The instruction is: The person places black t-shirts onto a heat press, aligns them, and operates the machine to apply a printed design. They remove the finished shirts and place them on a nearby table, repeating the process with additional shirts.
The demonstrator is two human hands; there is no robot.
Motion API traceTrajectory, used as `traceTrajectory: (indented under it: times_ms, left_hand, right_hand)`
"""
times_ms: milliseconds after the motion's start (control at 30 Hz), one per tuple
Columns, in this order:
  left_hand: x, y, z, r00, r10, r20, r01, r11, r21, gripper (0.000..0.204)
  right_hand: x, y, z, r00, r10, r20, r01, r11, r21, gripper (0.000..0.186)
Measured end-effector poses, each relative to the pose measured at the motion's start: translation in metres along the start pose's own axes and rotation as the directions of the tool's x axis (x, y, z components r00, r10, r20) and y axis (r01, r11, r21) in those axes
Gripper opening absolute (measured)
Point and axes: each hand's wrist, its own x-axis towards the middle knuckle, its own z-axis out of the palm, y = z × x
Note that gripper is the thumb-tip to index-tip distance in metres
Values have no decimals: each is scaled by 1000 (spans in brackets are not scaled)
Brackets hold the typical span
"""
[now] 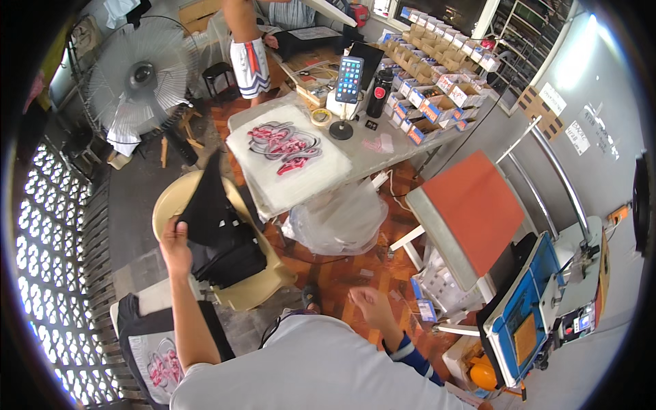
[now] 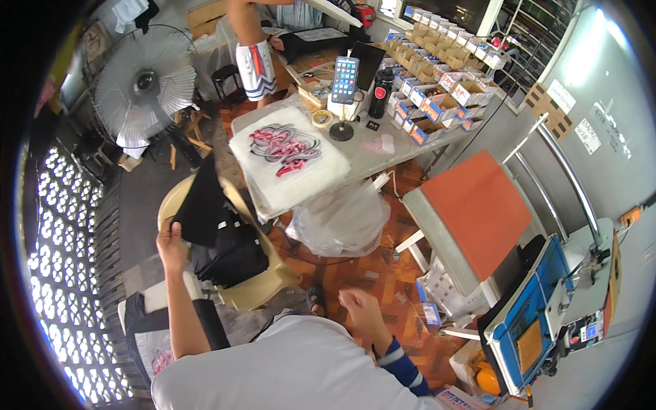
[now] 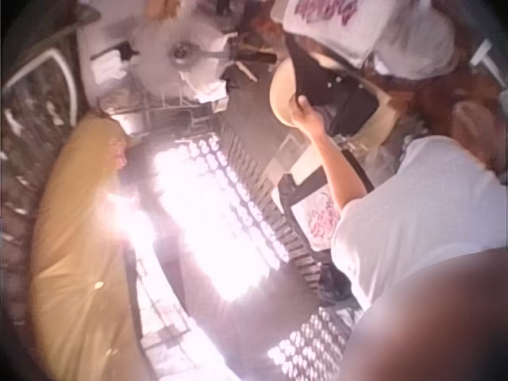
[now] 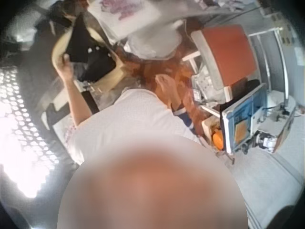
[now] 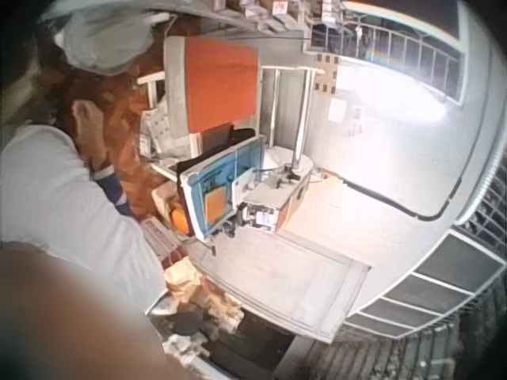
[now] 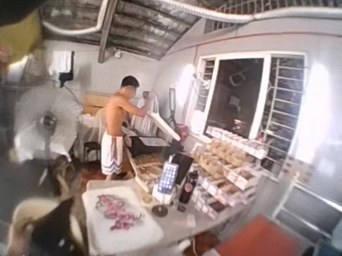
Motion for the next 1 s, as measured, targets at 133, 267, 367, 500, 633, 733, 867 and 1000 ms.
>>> traceTrajectory:
  times_ms: [133,267,367,500,633,733,867,1000]
  left_hand:
    - [-71,93,22,955,-171,242,297,577,-761,26]
    - [-143,83,49,804,-180,567,589,369,-718,21]
    - [-195,60,70,548,-251,798,824,327,-462,23]
    - [-211,47,90,530,-269,804,460,888,-7,28]
    - [-201,108,122,641,208,739,-346,937,37,34]
    - [-209,161,158,312,543,780,-461,804,-375,35]
    - [-261,181,180,162,390,906,-437,852,-289,53]
    - [-265,171,190,123,377,918,-374,874,-309,55]
  right_hand:
    - [35,-10,9,989,75,131,-134,835,533,51]
    - [22,-35,1,998,-55,-40,62,497,866,59]
    - [-12,-19,-21,967,-65,-247,211,749,629,41]
    - [-64,-50,-44,927,-120,-355,115,993,-35,26]
    - [-85,-52,-37,911,-203,-360,7,878,-478,26]
    - [-86,-43,-19,867,-98,-489,-19,973,-228,25]
    - [-85,-14,-12,821,265,-506,37,859,510,24]
    - [-96,-22,-25,904,309,-296,7,681,733,25]
